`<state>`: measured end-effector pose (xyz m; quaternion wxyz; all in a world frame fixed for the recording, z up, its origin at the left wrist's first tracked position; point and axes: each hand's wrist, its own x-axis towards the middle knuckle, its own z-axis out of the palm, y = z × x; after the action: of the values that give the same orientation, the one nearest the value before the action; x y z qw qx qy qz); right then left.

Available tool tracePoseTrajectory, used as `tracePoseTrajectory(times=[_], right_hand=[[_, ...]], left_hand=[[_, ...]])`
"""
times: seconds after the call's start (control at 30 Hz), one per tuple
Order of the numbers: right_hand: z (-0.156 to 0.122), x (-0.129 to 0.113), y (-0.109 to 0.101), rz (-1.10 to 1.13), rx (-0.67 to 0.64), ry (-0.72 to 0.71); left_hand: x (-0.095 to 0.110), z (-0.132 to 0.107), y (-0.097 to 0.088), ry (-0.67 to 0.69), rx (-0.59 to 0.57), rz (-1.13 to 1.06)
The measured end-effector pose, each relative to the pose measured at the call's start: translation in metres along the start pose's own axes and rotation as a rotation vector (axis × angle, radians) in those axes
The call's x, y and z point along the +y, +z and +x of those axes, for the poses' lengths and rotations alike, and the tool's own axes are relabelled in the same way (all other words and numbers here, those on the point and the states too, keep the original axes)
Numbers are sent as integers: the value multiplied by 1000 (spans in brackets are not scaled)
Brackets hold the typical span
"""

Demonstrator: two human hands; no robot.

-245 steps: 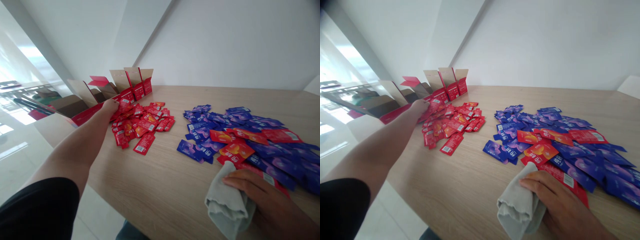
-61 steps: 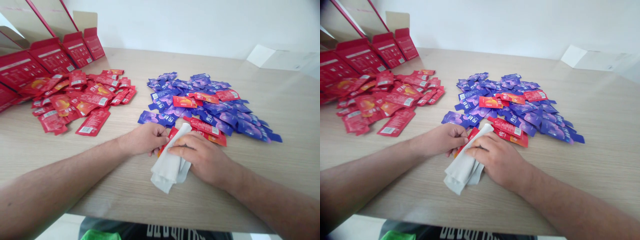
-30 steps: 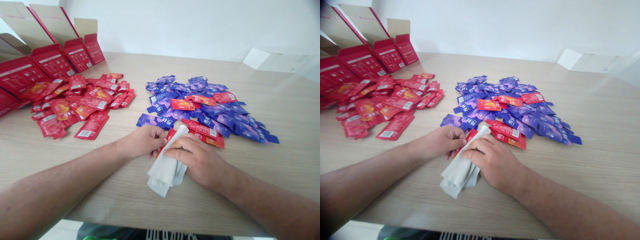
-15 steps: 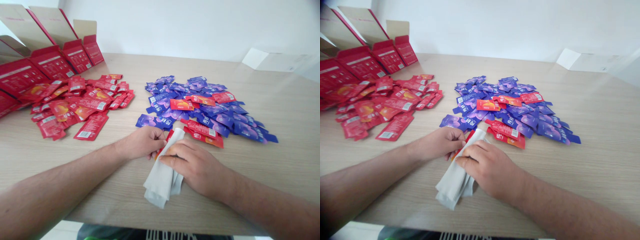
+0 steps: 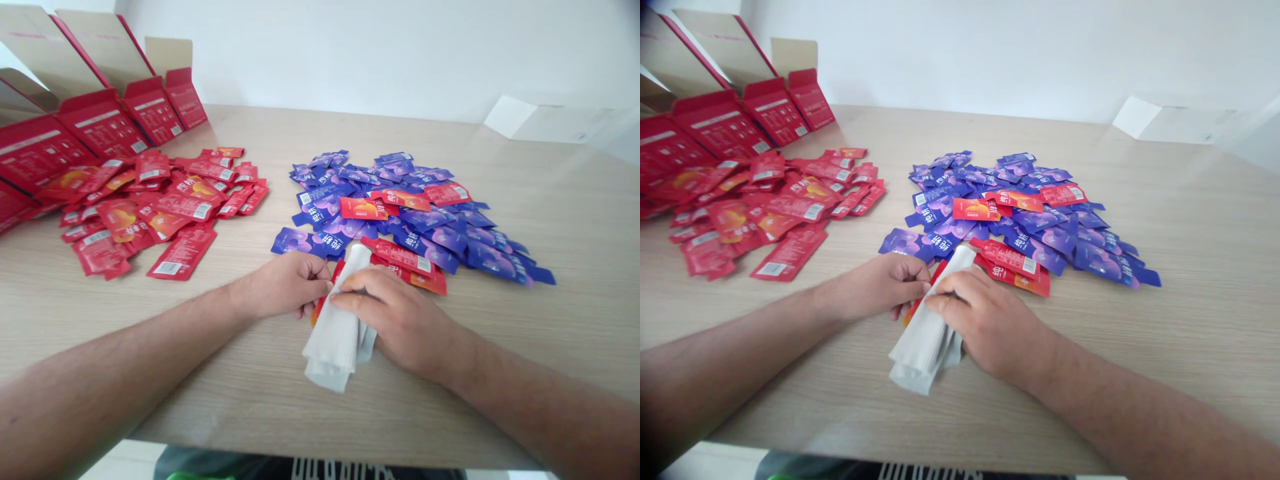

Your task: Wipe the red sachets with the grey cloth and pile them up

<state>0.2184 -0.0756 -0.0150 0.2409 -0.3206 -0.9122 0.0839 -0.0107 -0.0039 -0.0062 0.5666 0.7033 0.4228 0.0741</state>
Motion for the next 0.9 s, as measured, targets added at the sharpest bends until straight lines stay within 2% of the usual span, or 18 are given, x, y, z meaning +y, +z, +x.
tracePoseTrajectory(times=[0.1, 0.23, 0.43, 0.6, 0.73, 0.9], right_hand=[[0, 1, -1, 12, -37, -56], [0, 4, -2, 6, 7, 0], [-1, 6, 0, 28, -46, -104], [-2, 10, 0, -5, 8, -19], [-3, 10, 0, -2, -36, -67], [-1, 10, -2, 5, 23, -21]], left_hand=[[1, -1, 0, 15, -14, 10], [-3, 0, -1, 2, 33, 6], [-11, 8, -2, 25, 28, -41], [-7, 7, 0, 18, 14, -27], [-3, 3, 0, 26, -33, 7], [-3, 2, 0, 26, -72, 11]])
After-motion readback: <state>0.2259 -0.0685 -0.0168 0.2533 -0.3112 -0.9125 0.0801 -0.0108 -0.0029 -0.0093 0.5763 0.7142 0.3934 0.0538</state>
